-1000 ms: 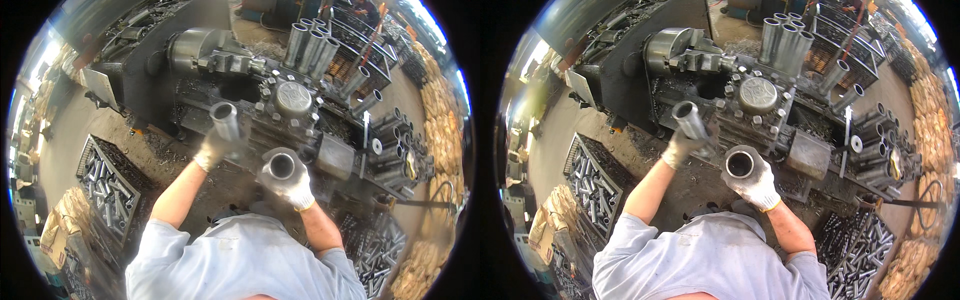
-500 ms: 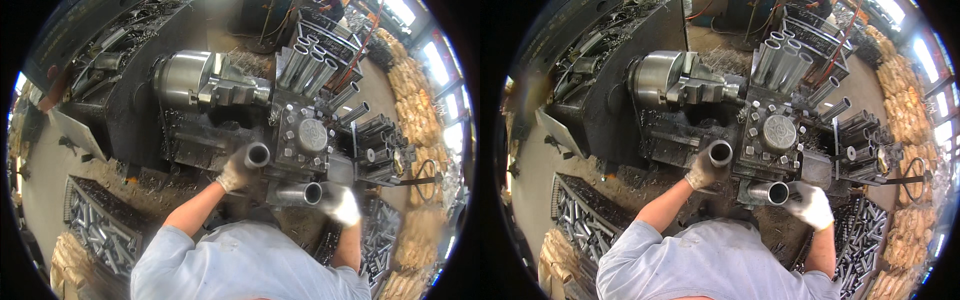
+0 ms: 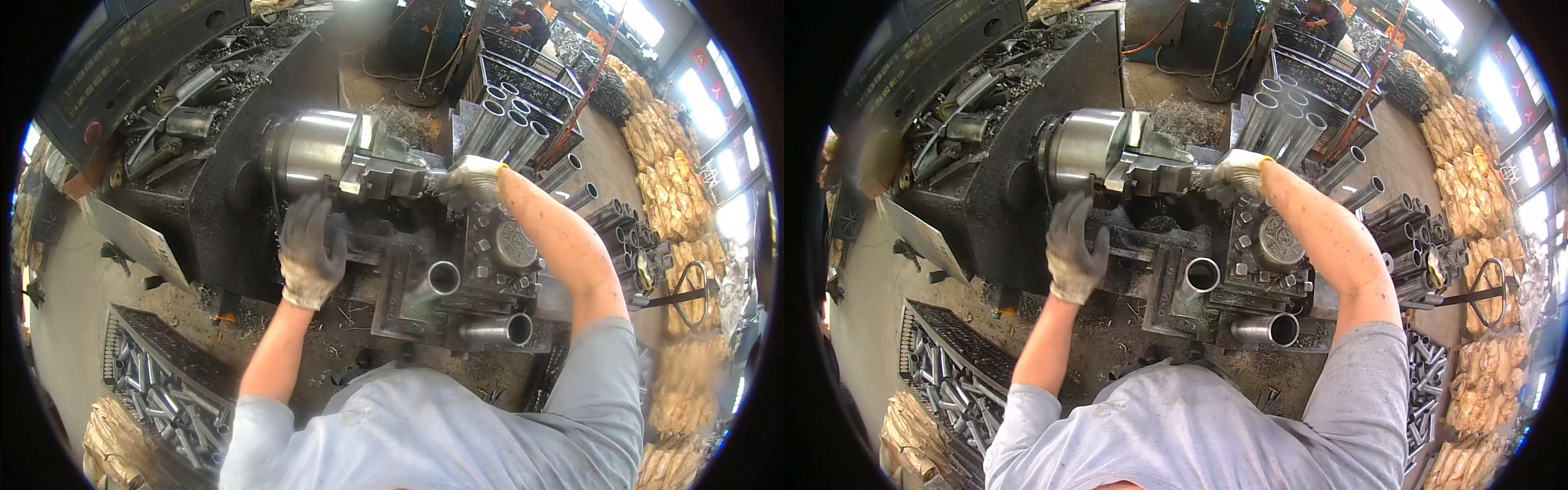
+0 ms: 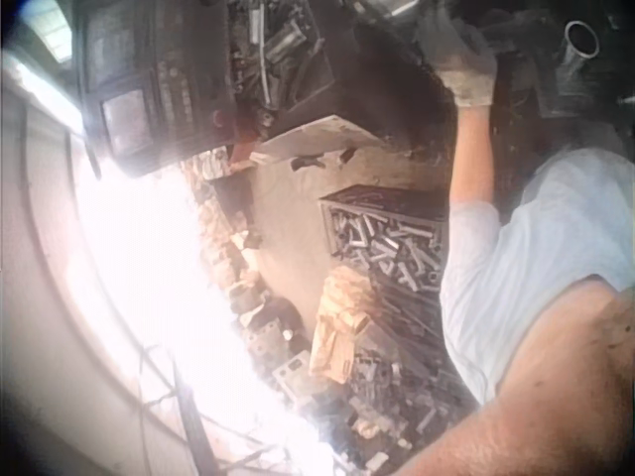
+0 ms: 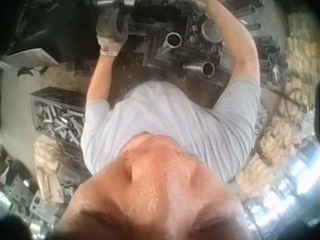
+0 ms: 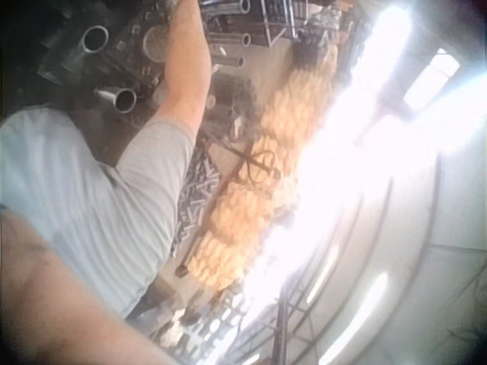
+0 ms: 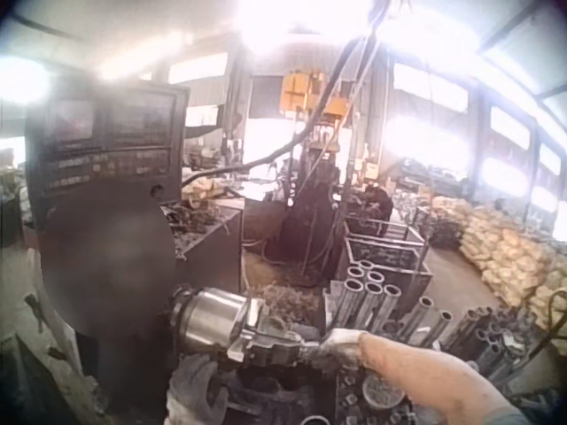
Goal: The person operates a metal turning machine, repeatedly loading cylindrical metal parts into the chuck, securing them, and removing finished pieces. The person places the processed parts into a nearby bin and continues the cycle with additional parts from a supply rack.
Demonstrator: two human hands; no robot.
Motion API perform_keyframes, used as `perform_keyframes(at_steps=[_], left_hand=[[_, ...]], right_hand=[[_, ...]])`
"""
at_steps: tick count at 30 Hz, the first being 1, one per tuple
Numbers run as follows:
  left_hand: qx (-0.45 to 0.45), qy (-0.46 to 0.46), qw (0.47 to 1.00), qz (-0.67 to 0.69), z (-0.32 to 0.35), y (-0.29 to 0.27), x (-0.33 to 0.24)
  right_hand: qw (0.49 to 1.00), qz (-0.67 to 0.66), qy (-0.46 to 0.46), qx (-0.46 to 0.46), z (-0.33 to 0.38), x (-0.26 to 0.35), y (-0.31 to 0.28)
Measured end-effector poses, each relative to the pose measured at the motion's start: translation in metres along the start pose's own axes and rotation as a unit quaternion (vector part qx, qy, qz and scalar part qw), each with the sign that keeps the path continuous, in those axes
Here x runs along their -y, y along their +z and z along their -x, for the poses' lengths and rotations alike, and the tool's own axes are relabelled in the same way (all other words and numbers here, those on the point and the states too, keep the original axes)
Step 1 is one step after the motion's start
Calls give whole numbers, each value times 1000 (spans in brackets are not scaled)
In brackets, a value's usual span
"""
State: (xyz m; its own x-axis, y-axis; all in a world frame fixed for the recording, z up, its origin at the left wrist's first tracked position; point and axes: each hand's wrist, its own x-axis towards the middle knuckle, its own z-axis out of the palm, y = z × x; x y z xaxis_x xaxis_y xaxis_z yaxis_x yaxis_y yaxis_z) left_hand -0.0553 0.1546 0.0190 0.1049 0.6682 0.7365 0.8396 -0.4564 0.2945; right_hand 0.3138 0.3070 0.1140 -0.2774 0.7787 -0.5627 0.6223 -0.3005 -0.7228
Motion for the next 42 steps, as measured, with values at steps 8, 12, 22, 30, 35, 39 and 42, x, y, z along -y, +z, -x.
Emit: perform_keyframes(at_steps=[8,12,22,30,35,39,42], left_hand=[[-9,187,943,-276,-116,45,35],[178,140,919,-322,-113,53,49],[432,49,894,-104,-237,-2,-18],[74,59,992,-85,-156,26,22],[35,75,994,-73,-148,30,32],[107,40,987,-116,-160,25,27],[124,-9,991,-43,-154,-2,6]], right_hand=[[672,20,-453,-586,61,43,-28],[859,400,-205,-247,21,49,-43],[888,413,-194,51,-27,52,5],[897,370,-139,199,-72,25,-22],[832,533,-156,-14,-8,22,-13],[694,664,-118,-252,74,35,-24],[702,599,-147,-356,155,59,15]])
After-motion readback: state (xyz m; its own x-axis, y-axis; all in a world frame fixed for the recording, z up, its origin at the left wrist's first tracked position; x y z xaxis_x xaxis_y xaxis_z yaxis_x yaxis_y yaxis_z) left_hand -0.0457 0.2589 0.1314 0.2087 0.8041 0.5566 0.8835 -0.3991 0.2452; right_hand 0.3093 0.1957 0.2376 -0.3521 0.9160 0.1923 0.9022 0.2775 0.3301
